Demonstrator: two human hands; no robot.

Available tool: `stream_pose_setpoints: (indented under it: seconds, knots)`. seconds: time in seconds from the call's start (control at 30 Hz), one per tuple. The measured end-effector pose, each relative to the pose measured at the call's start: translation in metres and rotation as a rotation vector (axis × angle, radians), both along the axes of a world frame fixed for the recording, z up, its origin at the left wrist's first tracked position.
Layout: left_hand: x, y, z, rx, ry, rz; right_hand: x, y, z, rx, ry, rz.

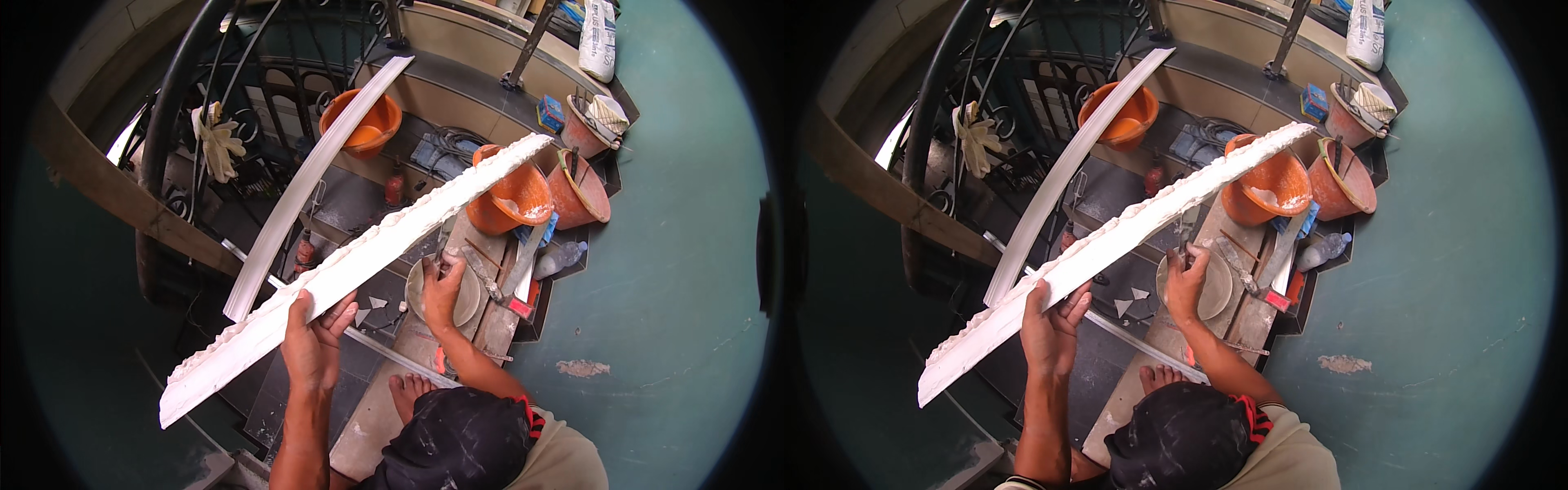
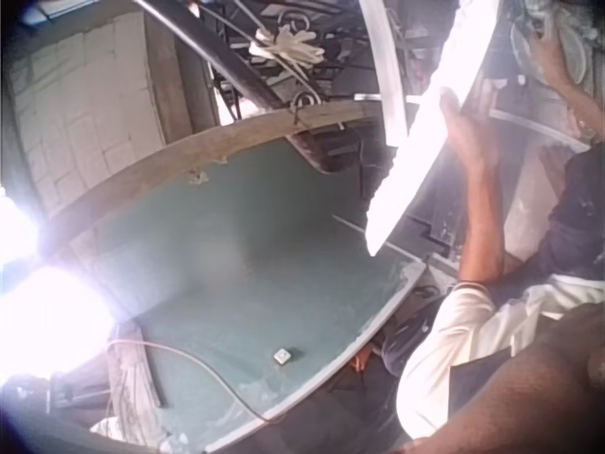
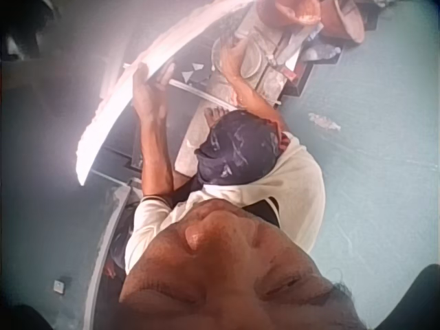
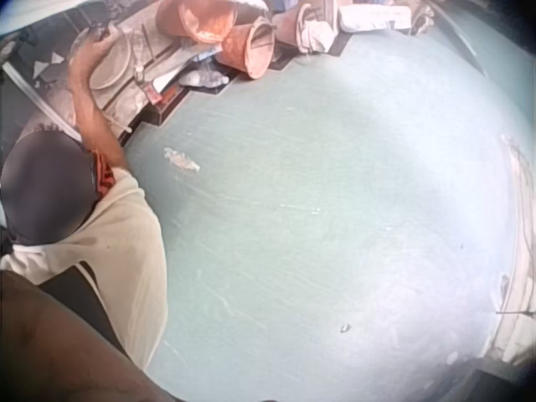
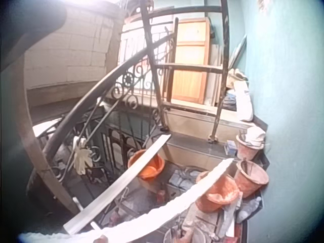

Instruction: The person applies white plaster to a long, curved decorative molding using a trowel. They scoop plaster from a bowl and spread it along the molding's surface, working on a spiral staircase.

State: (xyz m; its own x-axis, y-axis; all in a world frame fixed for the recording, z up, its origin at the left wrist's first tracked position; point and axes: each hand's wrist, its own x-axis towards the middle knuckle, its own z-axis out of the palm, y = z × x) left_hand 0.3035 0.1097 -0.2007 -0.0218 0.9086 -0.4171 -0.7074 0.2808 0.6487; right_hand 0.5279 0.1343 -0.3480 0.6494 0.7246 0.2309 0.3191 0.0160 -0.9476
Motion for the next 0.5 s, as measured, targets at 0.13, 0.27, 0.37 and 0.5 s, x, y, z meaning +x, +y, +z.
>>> stream_pose_setpoints:
  seconds: [0.13, 0.27, 0.37, 0.5]
  knots:
    - [-0.001, 0.000, 0.005, 0.004, 0.024, -0.010, -0.027, -0.037, -0.009, 0.058, 0.142, 0.120]
    - [0.002, 0.001, 0.003, 0.010, 0.015, 0.004, -0.032, -0.031, 0.037, 0.120, 0.029, 0.209]
    - [0.000, 0.000, 0.003, -0.002, 0.026, 0.023, -0.009, -0.054, 0.034, 0.063, -0.366, 0.297]
    - [-0.005, -0.002, -0.005, 0.053, 0.058, 0.008, 0.065, -0.080, 0.047, -0.237, -0.650, 0.310]
